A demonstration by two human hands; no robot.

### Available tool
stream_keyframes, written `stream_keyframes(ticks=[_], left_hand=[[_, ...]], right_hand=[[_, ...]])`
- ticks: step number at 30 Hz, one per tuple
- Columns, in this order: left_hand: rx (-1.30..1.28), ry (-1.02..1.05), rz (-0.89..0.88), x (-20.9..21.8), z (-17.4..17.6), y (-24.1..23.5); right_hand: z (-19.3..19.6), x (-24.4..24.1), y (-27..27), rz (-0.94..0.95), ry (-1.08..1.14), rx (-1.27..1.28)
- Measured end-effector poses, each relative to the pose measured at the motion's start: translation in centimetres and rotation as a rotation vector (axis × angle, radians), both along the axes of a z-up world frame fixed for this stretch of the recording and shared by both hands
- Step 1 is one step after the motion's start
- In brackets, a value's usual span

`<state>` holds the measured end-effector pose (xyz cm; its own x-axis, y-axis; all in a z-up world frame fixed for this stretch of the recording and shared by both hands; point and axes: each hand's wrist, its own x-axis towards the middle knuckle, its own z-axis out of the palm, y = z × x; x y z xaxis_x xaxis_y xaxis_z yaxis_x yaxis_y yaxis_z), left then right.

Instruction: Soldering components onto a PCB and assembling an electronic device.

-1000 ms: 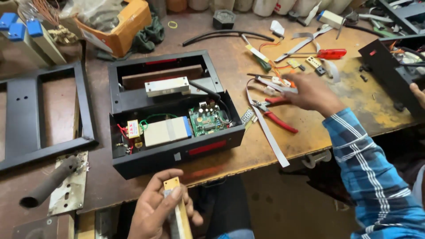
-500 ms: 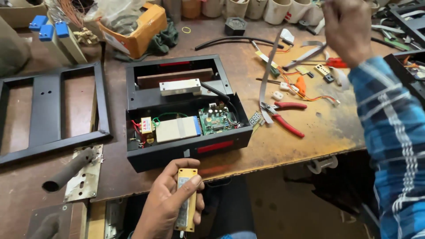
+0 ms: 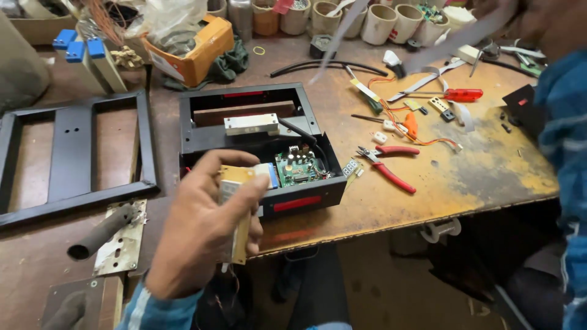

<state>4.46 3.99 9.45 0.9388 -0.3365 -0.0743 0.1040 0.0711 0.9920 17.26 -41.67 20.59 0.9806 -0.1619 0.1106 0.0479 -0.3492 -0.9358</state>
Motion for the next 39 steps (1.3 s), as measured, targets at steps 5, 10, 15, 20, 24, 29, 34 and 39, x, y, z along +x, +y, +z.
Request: stream_keyframes(ticks=[5,10,15,20,24,29,34,39], left_hand=[[0.081,0.042,-0.104,-0.5,-3.4,-2.4],[0.057,0.026,-0.159,-1.5,-5.3,-3.9],[-0.099,0.111,-0.122,-0.6,-6.0,-3.5],[-0.556,0.316,-0.162,-0.5,-7.4,-3.1],[-0.800,0.353,-0.183,-0.7,-8.7,-3.1],[-0.492,0.150,-0.091,-1.9,-7.5,-3.1],[-0.298,-0.018,-0.074,-1.9,-7.1,-3.8],[-0.165,-0.039,-0.053,-1.7,-7.9,-4.2]], right_hand=[[-4.7,-2.0,6.3,0.134,0.267,0.364],[-11.5,-4.4,13.8,0.096,0.391,0.722],[-12.5,-7.6,18.6,0.136,0.361,0.823],[-13.4,-9.8,19.7,0.292,0.351,0.847],[-14.6,-11.2,20.5,0.216,0.344,0.667],[-16.9,-11.5,19.9,0.073,0.042,0.133],[-13.6,-15.5,22.8,-0.070,-0.548,-0.551],[-14.2,-16.4,24.1,0.321,-0.302,-0.380]])
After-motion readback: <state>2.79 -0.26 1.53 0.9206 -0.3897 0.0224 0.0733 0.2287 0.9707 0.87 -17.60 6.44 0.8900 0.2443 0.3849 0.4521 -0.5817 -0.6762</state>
